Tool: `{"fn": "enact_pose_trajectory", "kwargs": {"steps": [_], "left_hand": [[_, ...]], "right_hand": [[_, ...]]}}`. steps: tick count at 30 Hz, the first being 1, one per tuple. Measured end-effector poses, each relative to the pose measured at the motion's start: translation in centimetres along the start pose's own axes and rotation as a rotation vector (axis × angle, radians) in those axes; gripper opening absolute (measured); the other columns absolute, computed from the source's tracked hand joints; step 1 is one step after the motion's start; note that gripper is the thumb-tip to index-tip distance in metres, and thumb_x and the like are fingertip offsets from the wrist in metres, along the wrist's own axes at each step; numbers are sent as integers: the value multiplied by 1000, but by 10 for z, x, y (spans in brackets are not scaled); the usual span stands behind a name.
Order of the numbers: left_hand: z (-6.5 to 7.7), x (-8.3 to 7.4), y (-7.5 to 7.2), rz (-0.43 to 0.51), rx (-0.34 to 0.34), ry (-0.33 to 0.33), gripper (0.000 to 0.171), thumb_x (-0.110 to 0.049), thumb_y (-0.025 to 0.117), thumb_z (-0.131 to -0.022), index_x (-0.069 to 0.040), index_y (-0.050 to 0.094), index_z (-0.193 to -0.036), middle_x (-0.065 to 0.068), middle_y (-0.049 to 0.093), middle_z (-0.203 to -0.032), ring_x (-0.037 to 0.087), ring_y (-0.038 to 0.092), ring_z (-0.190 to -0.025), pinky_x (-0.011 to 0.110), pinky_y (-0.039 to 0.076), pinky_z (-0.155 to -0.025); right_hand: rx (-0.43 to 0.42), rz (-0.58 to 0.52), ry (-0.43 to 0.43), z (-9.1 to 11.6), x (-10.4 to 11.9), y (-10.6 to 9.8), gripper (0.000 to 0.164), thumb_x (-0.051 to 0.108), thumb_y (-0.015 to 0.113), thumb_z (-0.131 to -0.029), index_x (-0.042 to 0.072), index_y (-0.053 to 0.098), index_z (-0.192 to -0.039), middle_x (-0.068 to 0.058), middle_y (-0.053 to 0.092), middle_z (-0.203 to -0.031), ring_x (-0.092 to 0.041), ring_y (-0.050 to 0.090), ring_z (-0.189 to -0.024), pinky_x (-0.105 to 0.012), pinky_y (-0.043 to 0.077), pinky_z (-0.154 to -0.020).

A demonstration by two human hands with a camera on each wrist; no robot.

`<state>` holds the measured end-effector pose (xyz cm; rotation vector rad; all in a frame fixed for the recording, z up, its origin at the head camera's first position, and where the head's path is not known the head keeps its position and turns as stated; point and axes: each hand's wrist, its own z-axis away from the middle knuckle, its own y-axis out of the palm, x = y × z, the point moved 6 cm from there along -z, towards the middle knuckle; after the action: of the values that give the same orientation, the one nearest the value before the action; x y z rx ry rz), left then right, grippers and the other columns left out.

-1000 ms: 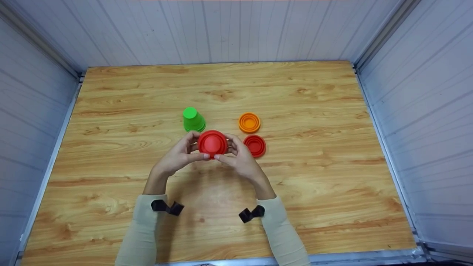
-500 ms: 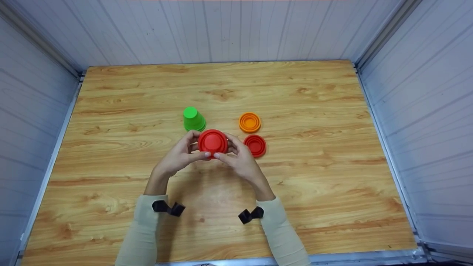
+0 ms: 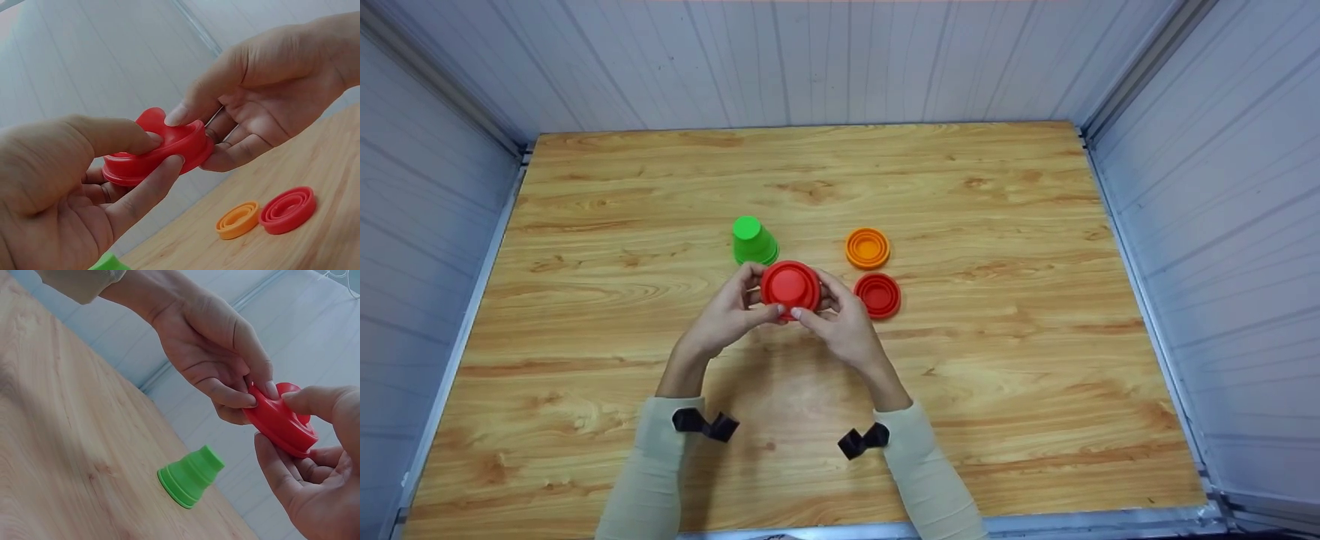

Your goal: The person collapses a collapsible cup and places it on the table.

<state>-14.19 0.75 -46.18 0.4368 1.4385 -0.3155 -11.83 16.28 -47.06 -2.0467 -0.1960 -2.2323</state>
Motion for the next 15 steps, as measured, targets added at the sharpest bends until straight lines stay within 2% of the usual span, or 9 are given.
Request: {"fn": "enact_pose_trajectory", "kwargs": {"steps": [10, 13, 15], "left_hand": [[-2, 2, 0, -88, -36, 5, 49, 8, 63, -83, 5, 39, -125, 21, 53, -122, 23, 60, -96, 29, 58, -75], [0, -6, 2, -125, -44, 6, 47, 9, 62, -82, 7, 40, -124, 22, 54, -120, 24, 60, -94, 28, 58, -74], [0, -6, 2, -150, -57, 22, 46, 8, 62, -81, 7, 41, -122, 22, 55, -118, 23, 60, -92, 28, 57, -73]], "right_hand": [[-50, 2, 13, 0, -1, 0, 60, 3, 72, -82, 4, 47, -137, -15, 57, -120, -22, 58, -98, -21, 54, -80], [-58, 18, 19, -1, -2, 0, 59, 5, 72, -82, 6, 49, -137, -14, 57, -119, -23, 57, -99, -21, 53, -80], [-64, 25, 17, -1, -2, 0, 58, 5, 72, -82, 7, 49, -136, -13, 57, -119, -23, 57, -100, -21, 53, -81]]}}
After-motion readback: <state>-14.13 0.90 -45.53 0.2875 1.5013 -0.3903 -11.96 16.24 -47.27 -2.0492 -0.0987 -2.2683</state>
